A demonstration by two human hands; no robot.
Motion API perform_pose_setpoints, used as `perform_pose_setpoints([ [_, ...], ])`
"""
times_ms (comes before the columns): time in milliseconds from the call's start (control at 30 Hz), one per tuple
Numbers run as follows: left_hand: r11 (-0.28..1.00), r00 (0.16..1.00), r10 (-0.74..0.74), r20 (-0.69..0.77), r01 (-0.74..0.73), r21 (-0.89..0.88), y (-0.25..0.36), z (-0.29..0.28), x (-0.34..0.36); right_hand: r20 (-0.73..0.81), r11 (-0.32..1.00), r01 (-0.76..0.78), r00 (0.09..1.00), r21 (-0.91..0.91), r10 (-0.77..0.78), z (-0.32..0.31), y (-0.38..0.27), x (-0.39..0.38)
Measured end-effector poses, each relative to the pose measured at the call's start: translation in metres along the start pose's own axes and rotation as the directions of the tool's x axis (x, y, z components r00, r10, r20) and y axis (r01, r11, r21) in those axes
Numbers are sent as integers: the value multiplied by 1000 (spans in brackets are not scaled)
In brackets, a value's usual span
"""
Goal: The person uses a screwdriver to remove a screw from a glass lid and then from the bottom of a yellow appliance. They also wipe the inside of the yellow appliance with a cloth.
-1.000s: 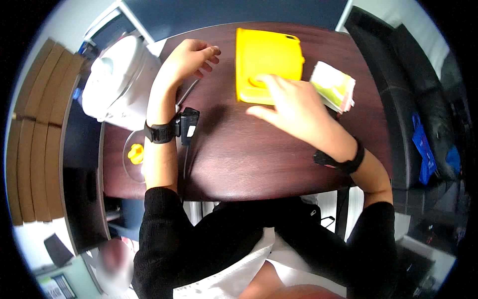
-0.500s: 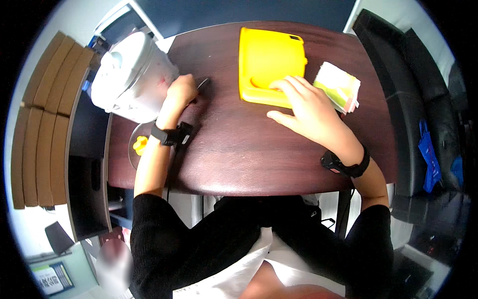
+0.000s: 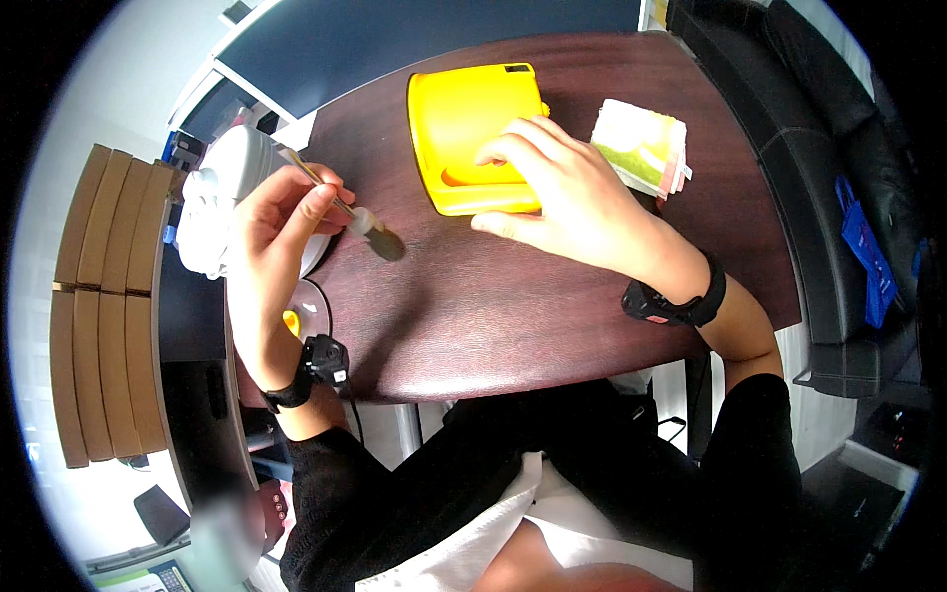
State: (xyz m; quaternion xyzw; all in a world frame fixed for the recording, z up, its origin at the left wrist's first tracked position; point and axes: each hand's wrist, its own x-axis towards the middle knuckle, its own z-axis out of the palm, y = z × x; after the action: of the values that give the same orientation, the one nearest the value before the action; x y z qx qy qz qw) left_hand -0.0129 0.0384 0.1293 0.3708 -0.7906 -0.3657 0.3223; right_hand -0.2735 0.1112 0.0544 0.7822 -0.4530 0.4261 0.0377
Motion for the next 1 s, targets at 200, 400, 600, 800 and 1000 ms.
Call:
perform_pose_setpoints([
  [200,812,979,205,-12,-177,-556,16,36,12,94,873,-158,987,461,129,3,-6,-3],
  [400,717,976,192,-105,-213,-664,5,65,51,83,811,-250,966,529,244,-10,-4,1],
  [600,958,903,271,-332,-219,186,-12,84,73,195,690,-387,919,612,342,-57,22,10],
  [800,789,905,391,-169,-234,568,-43,90,86,66,846,-340,936,411,345,-83,58,9],
  [1000,939,989,-18,-148,67,338,-63,69,97,135,820,-466,884,333,447,-96,66,9],
])
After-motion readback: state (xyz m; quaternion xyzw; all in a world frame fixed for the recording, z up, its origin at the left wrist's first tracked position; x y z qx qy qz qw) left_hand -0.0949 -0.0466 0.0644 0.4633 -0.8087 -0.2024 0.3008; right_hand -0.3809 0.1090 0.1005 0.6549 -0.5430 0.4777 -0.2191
